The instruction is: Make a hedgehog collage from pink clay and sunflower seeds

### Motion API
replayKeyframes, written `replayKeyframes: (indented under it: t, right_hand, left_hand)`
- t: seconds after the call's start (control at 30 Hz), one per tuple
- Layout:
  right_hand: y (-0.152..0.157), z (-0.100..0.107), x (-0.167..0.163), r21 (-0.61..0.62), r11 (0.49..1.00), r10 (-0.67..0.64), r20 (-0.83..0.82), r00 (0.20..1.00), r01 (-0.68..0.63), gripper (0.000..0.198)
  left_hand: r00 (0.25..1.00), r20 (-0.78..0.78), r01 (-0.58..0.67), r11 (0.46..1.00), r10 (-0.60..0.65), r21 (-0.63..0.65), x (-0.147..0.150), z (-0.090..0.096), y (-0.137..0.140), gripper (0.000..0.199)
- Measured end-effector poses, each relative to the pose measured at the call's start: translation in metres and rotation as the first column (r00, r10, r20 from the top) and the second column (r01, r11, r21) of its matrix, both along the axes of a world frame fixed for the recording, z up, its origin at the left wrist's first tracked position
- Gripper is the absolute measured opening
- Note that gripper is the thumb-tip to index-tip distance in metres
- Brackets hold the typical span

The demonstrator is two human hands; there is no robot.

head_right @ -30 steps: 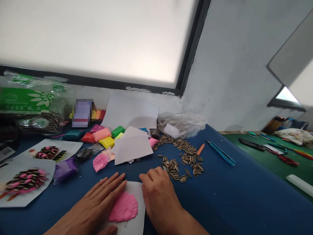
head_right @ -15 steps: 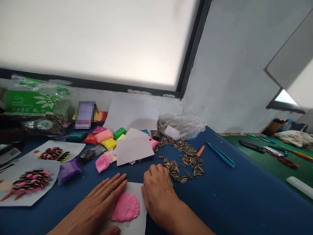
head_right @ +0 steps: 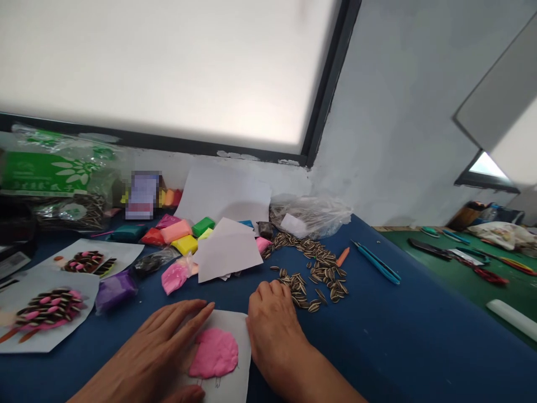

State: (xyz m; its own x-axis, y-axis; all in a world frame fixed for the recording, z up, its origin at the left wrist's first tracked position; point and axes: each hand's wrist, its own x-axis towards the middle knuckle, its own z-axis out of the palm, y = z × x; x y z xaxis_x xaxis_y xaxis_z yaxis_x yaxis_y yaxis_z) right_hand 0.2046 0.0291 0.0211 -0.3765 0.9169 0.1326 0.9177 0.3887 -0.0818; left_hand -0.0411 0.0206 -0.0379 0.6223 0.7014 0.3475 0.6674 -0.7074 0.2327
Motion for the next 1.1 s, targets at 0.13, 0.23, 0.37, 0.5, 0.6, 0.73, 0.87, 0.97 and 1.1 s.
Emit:
replayKeyframes:
  t: [0.13,0.23,0.37,0.5,0.6,0.73,0.87,0.97,1.1]
  right_hand:
    - [0.001,-0.001,-0.002,0.031,0.999,0.026,-0.011,1.000,-0.025,0.012]
    - [0.001,0.001,-0.007,0.060,0.998,0.040,-0.047,0.998,-0.037,0.015]
    - [0.004,-0.001,-0.013,0.100,0.994,0.054,-0.099,0.994,-0.044,0.019]
    - [0.009,-0.005,-0.013,0.140,0.989,0.063,-0.135,0.989,-0.044,0.019]
    - [0.009,-0.004,-0.010,0.161,0.986,0.066,-0.157,0.985,-0.041,0.022]
    - [0.000,-0.002,-0.003,0.207,0.972,0.155,-0.217,0.964,-0.110,0.032]
    - [-0.012,-0.003,0.003,0.273,0.930,0.325,-0.294,0.899,-0.247,0.033]
    - [-0.018,-0.002,0.006,0.351,0.886,0.410,-0.287,0.866,-0.304,0.033]
    - [-0.022,-0.001,0.010,0.423,0.808,0.525,-0.201,0.827,-0.410,0.029]
  left_hand:
    - [0.997,-0.019,-0.077,0.995,0.076,-0.062,0.004,0.020,-0.010,0.079]
    - [0.995,-0.020,-0.099,0.994,0.098,-0.040,0.004,0.028,-0.012,0.076]
    - [0.997,-0.013,-0.079,0.997,0.080,0.027,0.001,0.023,-0.007,0.077]
    - [0.997,-0.075,0.017,1.000,-0.019,-0.026,-0.001,0.018,0.000,0.075]
    - [0.995,-0.100,0.022,0.999,-0.026,-0.040,-0.001,0.017,0.004,0.074]
    - [0.997,-0.070,0.042,0.997,-0.046,-0.058,-0.001,0.013,0.005,0.074]
    - [0.999,-0.024,0.031,0.998,-0.033,-0.061,-0.002,0.008,0.004,0.073]
    - [0.999,-0.018,0.033,0.996,-0.035,-0.078,-0.003,0.005,0.004,0.073]
    - [0.999,-0.011,0.040,0.996,-0.041,-0.075,-0.004,0.004,0.004,0.074]
